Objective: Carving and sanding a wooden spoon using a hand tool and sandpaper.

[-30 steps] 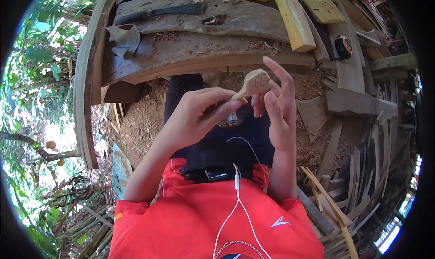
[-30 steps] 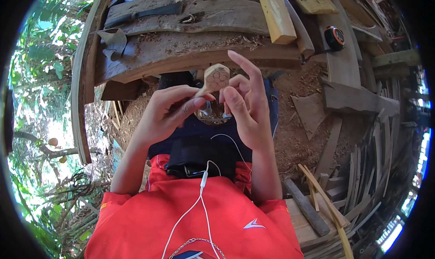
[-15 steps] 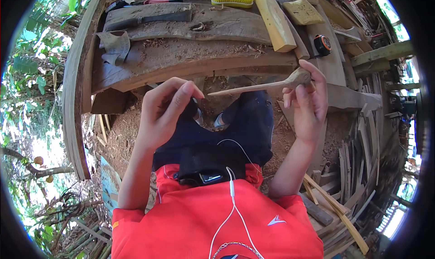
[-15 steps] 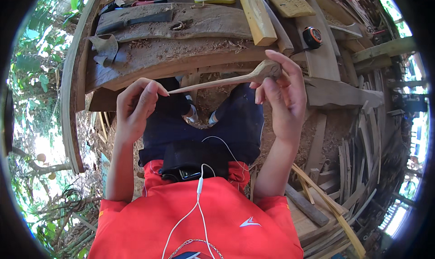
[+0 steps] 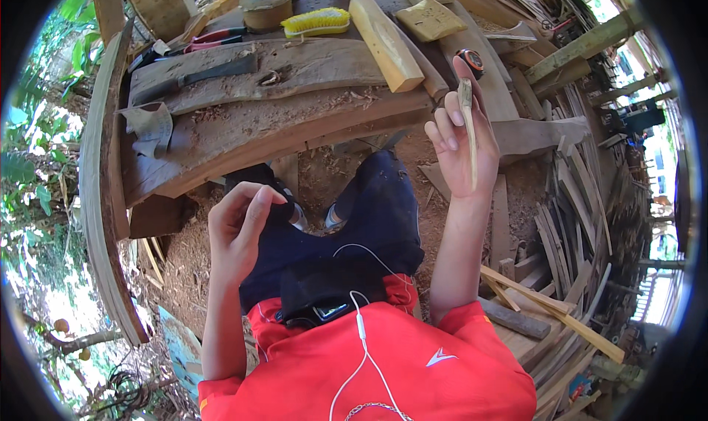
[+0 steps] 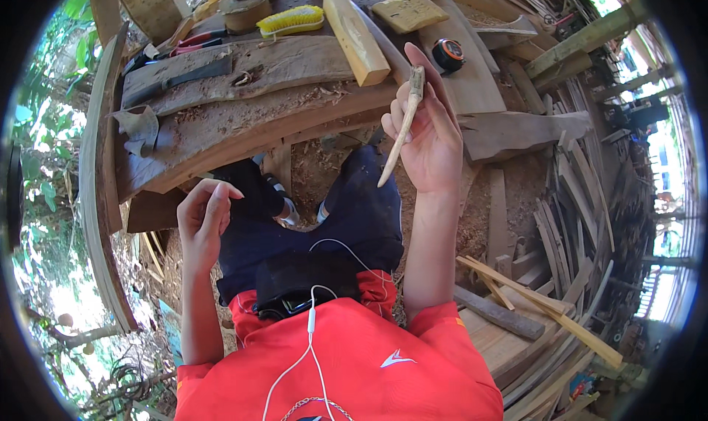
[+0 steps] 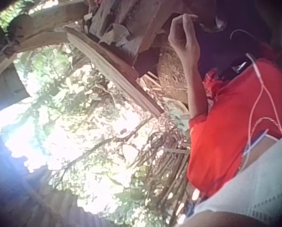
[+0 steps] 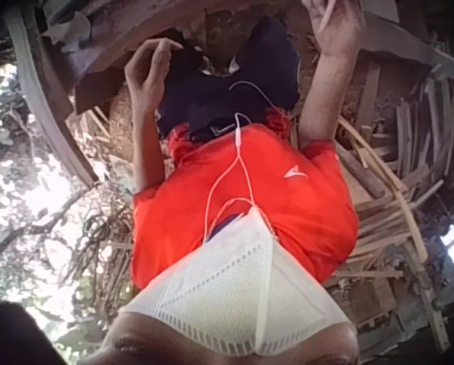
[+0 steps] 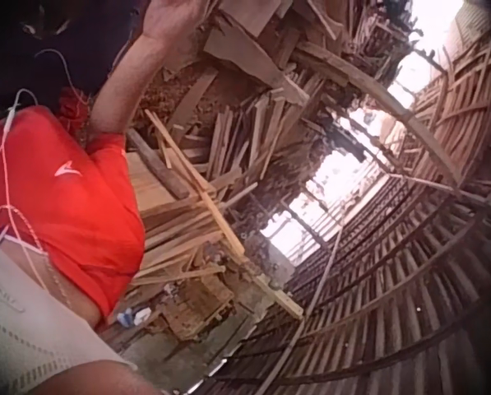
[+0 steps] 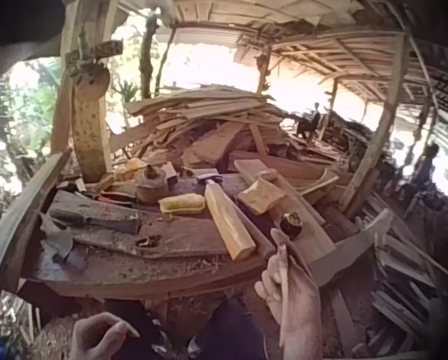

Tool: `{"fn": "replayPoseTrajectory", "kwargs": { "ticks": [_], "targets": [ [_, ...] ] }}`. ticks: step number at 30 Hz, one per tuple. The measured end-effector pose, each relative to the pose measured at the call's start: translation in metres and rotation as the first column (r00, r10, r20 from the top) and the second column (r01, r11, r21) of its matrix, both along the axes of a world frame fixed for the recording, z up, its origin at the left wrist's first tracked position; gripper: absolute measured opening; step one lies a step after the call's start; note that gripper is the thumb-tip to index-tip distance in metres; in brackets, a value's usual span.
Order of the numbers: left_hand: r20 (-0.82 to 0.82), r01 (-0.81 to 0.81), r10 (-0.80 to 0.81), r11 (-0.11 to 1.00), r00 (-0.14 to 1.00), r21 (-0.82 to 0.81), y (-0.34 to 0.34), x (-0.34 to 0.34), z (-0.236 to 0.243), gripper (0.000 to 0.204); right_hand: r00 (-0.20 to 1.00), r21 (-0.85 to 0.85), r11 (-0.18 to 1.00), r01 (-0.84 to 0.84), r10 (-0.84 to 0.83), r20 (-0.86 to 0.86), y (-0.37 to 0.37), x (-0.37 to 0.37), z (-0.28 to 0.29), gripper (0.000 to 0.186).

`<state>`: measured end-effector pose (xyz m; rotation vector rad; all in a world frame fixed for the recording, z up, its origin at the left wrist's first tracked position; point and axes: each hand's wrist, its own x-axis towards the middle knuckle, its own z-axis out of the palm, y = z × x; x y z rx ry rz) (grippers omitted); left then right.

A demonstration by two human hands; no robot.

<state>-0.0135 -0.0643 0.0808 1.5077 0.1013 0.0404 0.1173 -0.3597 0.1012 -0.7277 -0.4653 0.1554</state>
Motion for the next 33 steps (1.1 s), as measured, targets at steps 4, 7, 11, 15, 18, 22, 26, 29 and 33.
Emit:
{"fn": "replayPoseTrajectory", "kwargs": {
  "ticks": [4, 7, 11, 15, 18, 22, 26, 29, 33],
  "targets": [
    [-0.008, 0.011, -0.011, 1.0, 1.0, 0.023, 0.001, 0.001, 0.004, 0.019, 0.999, -0.092, 0.995, 0.038, -0.04, -0.014, 0.012, -0.005, 0.003, 0.058],
    [0.004, -0.015, 0.015, 1.0, 1.0, 0.002, 0.003, 0.001, 0.0, 0.017, 0.993, -0.2, 0.973, 0.113, -0.117, -0.011, 0.027, -0.009, 0.006, 0.057],
    [0.039, -0.059, 0.059, 0.998, 0.998, -0.011, 0.006, 0.005, -0.003, 0.015, 0.977, -0.494, 0.843, 0.212, -0.2, 0.079, 0.041, -0.023, 0.016, 0.054],
    [0.094, -0.136, 0.136, 0.991, 0.986, -0.007, -0.001, 0.009, 0.006, 0.02, 0.961, -0.615, 0.739, 0.274, -0.19, 0.201, 0.053, -0.033, 0.021, 0.049],
    [0.096, -0.192, 0.19, 0.981, 0.977, 0.011, 0.002, 0.012, 0.002, 0.03, 0.954, -0.652, 0.699, 0.293, -0.171, 0.245, 0.058, -0.038, 0.025, 0.049],
    [0.13, -0.226, 0.219, 0.973, 0.967, 0.049, -0.001, 0.014, 0.004, 0.038, 0.936, -0.655, 0.673, 0.343, -0.184, 0.301, 0.063, -0.044, 0.024, 0.047],
    [0.198, -0.223, 0.169, 0.931, 0.965, 0.289, -0.006, 0.017, 0.005, 0.045, 0.9, -0.652, 0.64, 0.407, -0.16, 0.406, 0.073, -0.05, 0.024, 0.046],
    [0.253, -0.221, 0.119, 0.876, 0.96, 0.428, -0.012, 0.02, 0.005, 0.044, 0.868, -0.595, 0.67, 0.443, -0.155, 0.471, 0.087, -0.055, 0.024, 0.046],
    [0.253, -0.188, 0.061, 0.833, 0.966, 0.52, -0.021, 0.022, 0.003, 0.039, 0.845, -0.577, 0.692, 0.434, -0.09, 0.528, 0.094, -0.059, 0.025, 0.048]
  ]
}}
